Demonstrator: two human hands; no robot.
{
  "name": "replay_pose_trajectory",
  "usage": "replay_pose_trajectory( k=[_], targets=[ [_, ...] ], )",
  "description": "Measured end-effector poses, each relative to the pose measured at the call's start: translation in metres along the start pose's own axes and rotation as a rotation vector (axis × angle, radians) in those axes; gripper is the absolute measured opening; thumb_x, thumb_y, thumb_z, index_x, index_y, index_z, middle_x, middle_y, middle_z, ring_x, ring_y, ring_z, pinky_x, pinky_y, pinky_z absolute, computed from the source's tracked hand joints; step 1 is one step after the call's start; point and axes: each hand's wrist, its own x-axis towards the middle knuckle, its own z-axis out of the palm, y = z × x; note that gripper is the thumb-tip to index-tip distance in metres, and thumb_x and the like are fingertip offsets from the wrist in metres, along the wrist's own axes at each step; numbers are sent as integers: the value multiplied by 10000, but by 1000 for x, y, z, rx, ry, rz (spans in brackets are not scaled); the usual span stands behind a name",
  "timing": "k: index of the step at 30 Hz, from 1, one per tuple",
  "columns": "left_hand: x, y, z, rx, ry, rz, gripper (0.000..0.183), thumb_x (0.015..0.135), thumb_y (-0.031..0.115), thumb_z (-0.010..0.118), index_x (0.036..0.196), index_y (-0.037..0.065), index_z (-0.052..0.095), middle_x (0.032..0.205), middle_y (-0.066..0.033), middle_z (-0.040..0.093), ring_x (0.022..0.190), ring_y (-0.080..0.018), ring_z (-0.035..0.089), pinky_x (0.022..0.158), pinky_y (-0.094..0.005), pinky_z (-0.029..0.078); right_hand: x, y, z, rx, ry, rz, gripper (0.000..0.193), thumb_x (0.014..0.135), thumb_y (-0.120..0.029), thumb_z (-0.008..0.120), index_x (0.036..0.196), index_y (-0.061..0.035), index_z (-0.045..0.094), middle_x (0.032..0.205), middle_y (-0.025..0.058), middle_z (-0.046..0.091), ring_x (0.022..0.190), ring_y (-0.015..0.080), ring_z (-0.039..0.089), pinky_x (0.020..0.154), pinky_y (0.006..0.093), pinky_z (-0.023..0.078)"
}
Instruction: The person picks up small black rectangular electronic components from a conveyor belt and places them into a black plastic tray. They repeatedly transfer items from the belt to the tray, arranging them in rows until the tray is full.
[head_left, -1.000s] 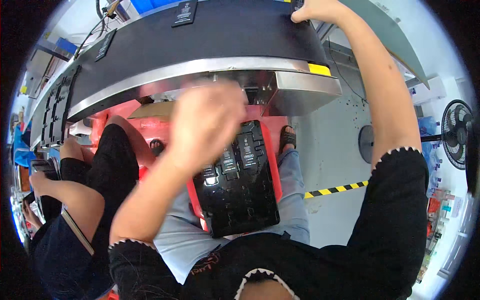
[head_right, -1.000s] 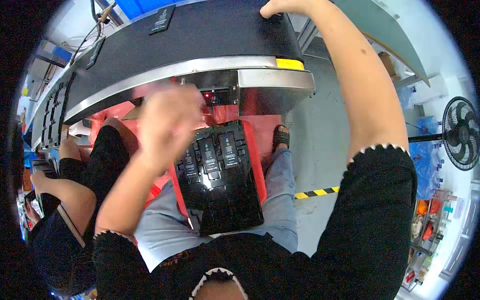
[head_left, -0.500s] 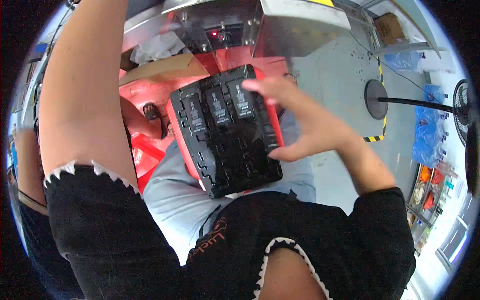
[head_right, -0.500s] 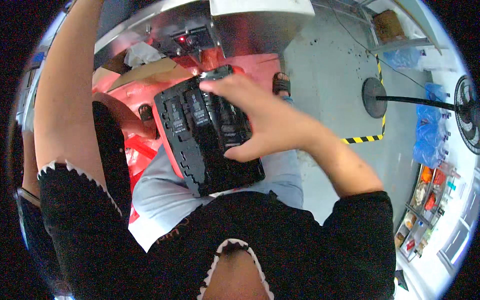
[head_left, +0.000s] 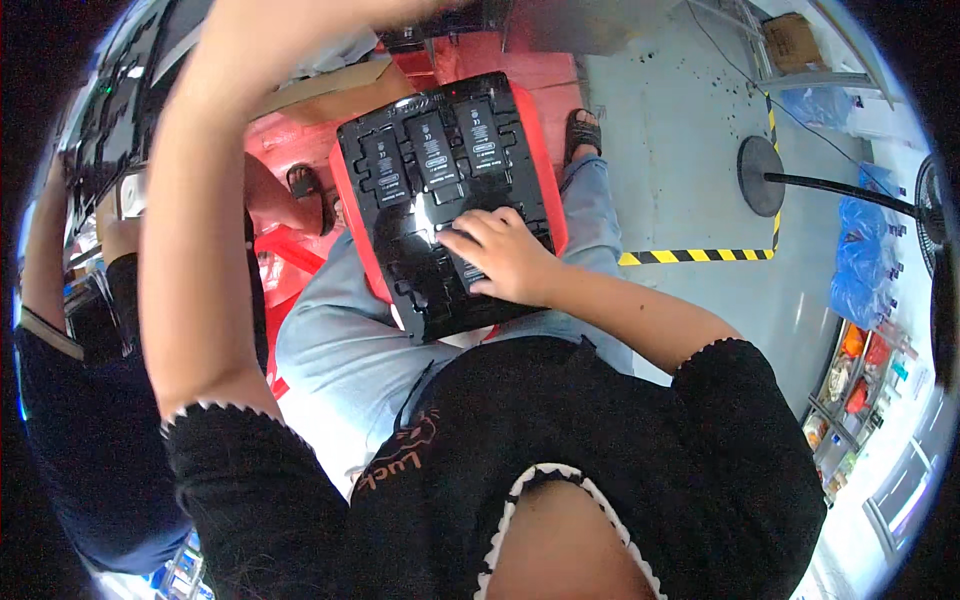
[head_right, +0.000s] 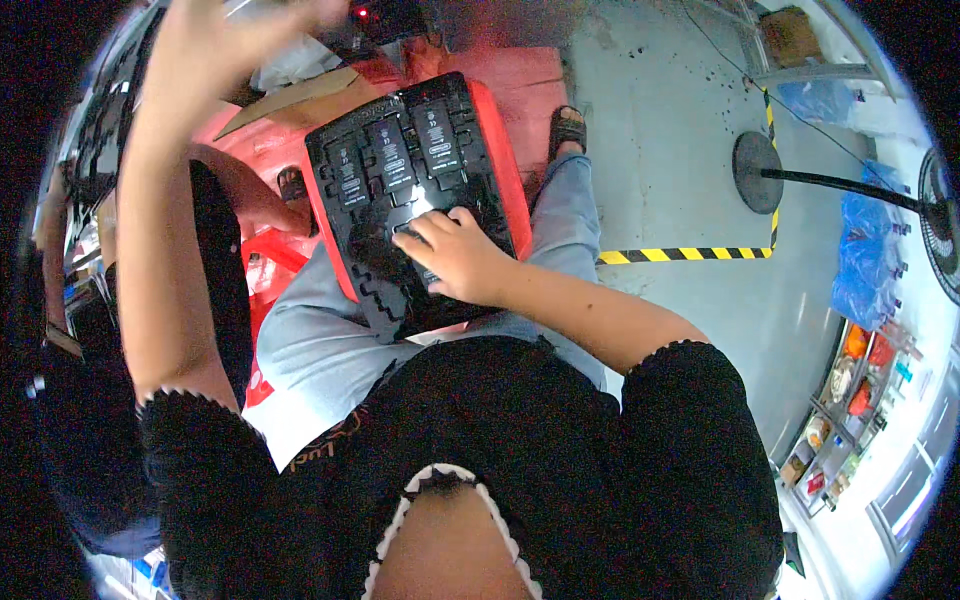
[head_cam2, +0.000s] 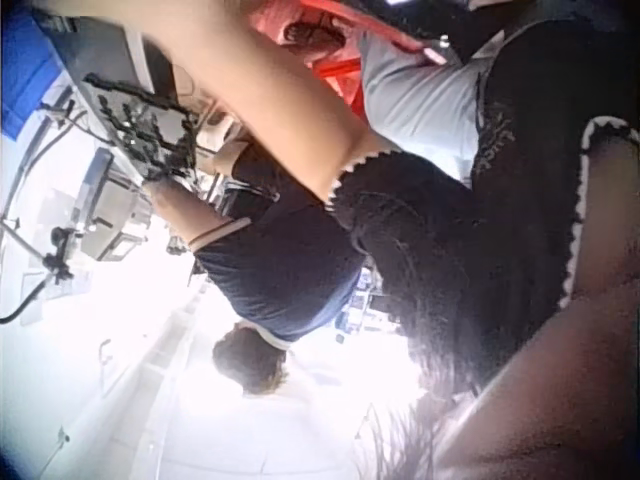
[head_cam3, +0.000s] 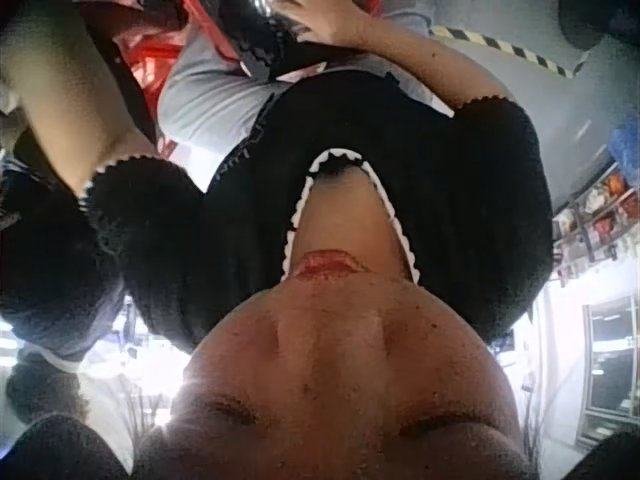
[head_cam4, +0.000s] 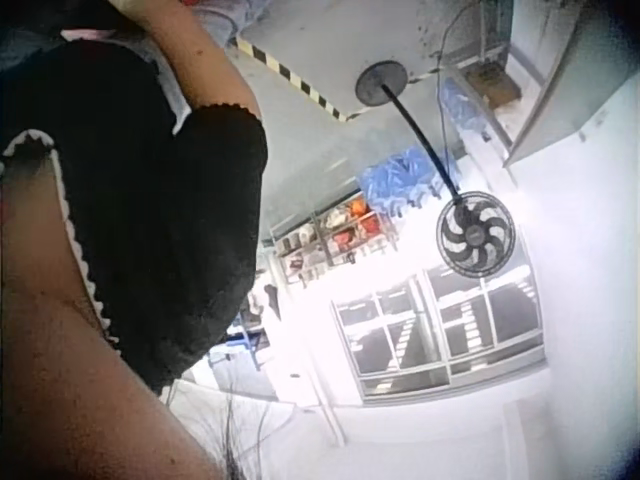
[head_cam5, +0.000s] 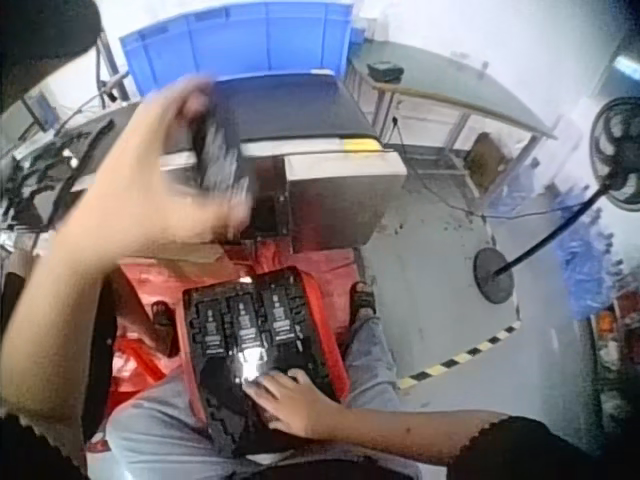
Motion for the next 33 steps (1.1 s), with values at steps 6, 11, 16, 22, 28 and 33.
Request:
replay_pose_trajectory(
  k=[6,11,16,22,28,33],
  targets=[
    [-183,17,23,-34,-412,-209,1049,489,289,868,1387,58,377,1356,-207,419,1281,-382,375,1084,-453,297,13,12,2,173,258,197,517,798,-71,620,1298,-71,489,1061,106,610,1002,283,583,848,406,413],
    [-273,15,70,-32,-497,-269,989,490,254,864,1343,33,414,1195,-167,446,1138,-365,433,993,-471,340,32,-4,-68,191,635,133,254,867,-57,570,1117,-33,610,945,145,659,855,278,663,761,366,522],
    [-296,4,84,-68,-514,-199,998,516,305,860,1368,50,408,1225,-146,435,1197,-338,413,1101,-549,235,70,-5,-210,80,842,50,203,898,-73,596,1089,-20,643,984,82,677,883,154,650,800,284,510],
    [-300,5,87,-110,-575,-218,910,613,319,821,1377,68,396,1321,-155,395,1344,-354,308,1134,-569,136,164,52,-341,-382,705,35,828,681,-241,750,1376,7,375,1360,224,414,1273,335,403,1068,391,344],
    [-295,12,79,-126,-636,-286,878,644,300,798,1381,50,391,1382,-137,384,1382,-348,263,1138,-593,97,243,96,-395,-359,-220,502,1035,575,-377,777,1433,-11,329,1428,248,378,1295,345,384,1072,395,326],
    [-296,-1,78,-76,-651,-272,864,664,309,787,1385,56,385,1408,-112,373,1404,-330,223,1145,-588,78,240,150,-400,-42,-95,534,686,624,-165,797,1214,61,529,1008,149,644,853,225,630,737,354,531]
  ],
)
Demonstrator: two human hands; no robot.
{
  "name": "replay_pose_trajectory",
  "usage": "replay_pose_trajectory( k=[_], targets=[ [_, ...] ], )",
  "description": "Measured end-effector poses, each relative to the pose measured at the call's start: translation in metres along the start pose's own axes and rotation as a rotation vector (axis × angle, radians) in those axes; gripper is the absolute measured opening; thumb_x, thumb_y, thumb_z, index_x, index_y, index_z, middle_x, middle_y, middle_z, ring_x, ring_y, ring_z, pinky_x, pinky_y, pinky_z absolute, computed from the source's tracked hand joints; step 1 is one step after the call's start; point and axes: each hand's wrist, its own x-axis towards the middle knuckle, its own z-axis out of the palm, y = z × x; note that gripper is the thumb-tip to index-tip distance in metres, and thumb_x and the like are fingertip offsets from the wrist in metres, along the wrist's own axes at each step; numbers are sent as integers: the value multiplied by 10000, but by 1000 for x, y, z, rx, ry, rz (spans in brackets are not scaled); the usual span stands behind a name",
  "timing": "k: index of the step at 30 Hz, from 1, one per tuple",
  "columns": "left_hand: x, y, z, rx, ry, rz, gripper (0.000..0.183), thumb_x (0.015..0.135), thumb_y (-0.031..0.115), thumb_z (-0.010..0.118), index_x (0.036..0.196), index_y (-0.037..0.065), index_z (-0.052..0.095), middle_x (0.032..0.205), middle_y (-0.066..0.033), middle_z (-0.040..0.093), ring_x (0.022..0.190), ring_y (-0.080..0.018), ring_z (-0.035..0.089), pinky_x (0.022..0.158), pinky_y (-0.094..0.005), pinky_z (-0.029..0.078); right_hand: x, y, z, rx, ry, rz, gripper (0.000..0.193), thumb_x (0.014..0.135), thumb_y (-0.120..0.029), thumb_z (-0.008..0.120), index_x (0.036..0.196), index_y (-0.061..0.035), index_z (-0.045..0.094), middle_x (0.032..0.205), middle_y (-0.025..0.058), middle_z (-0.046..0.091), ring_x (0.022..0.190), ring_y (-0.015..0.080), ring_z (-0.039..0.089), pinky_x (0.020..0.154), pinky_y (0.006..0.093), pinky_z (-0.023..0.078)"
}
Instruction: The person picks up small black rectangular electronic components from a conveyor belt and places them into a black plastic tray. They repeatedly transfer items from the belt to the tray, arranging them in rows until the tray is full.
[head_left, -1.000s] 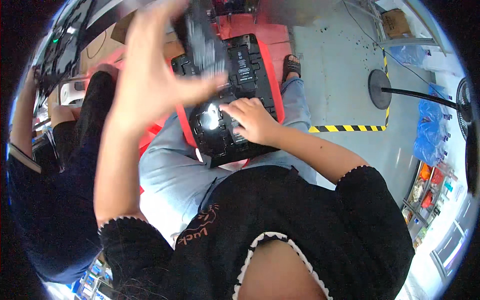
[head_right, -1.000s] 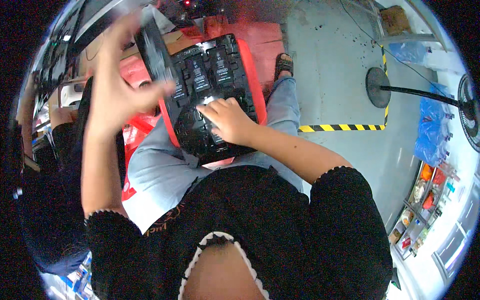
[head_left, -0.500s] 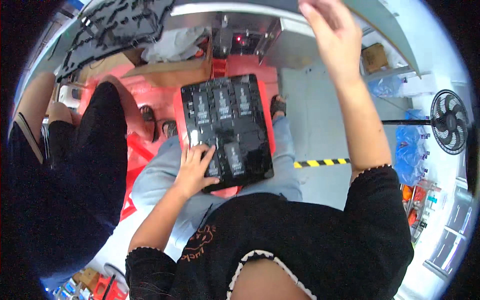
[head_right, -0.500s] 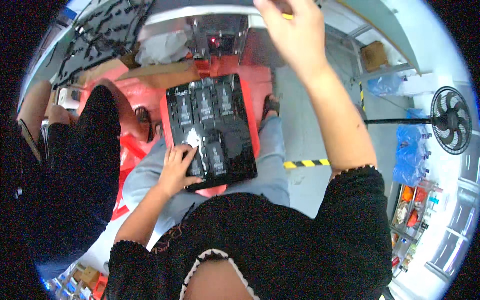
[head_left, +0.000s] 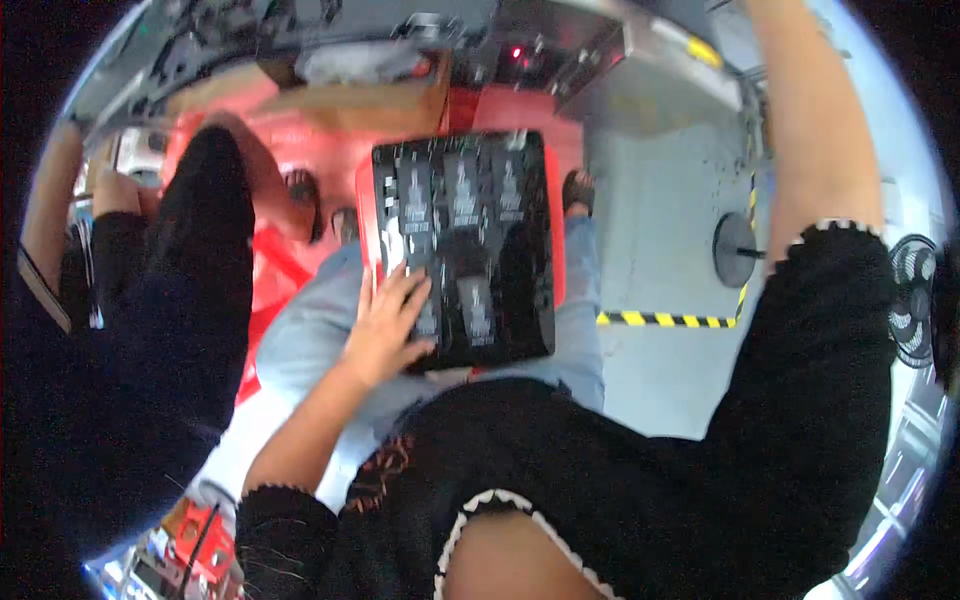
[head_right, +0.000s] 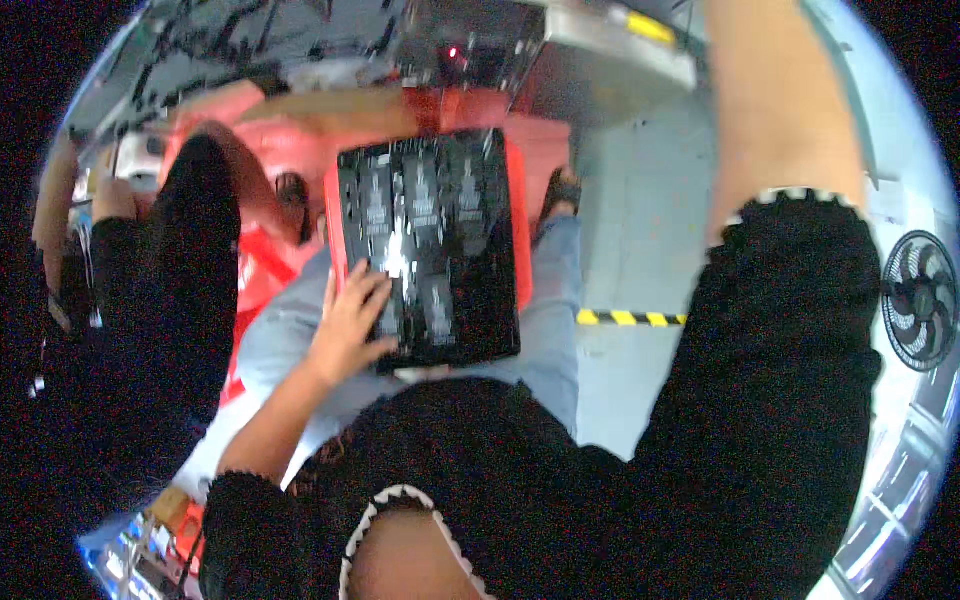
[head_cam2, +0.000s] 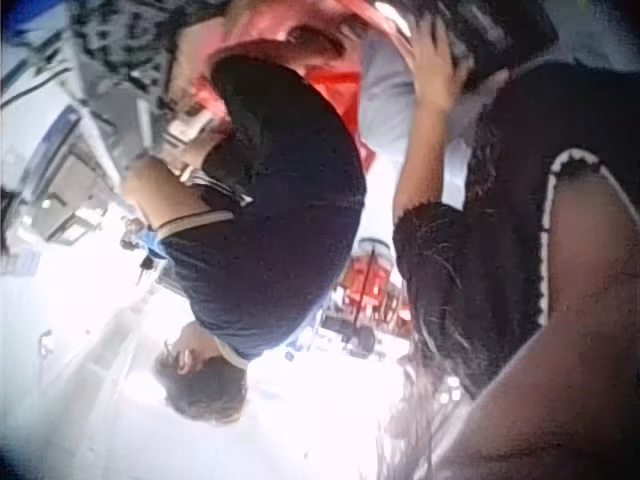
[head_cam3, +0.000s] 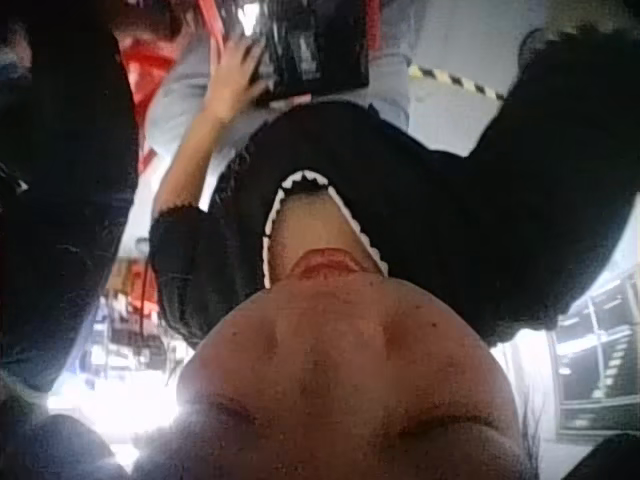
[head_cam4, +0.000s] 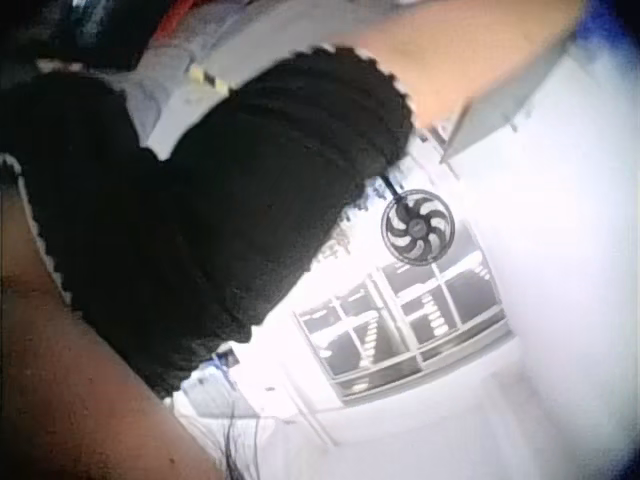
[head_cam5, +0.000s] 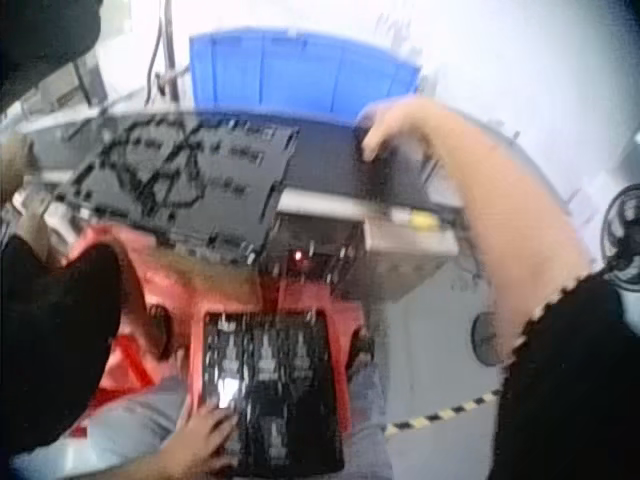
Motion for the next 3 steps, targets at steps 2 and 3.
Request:
replay_pose_trajectory(
  k=[2,3],
  targets=[
    [2,-2,-1,-12,-13,8,881,659,298,791,1394,57,369,1426,-111,354,1414,-324,199,1147,-588,71,8,15,-14,-313,83,-23,789,619,-182,790,1288,82,463,1045,160,642,882,231,630,789,376,521],
    [5,-2,-1,-8,-20,21,905,663,299,789,1414,68,341,1440,-108,345,1414,-326,202,1148,-585,53,14,19,-19,-282,-135,-101,735,649,-182,757,1285,64,483,1005,163,656,891,231,637,818,366,519]
  ],
)
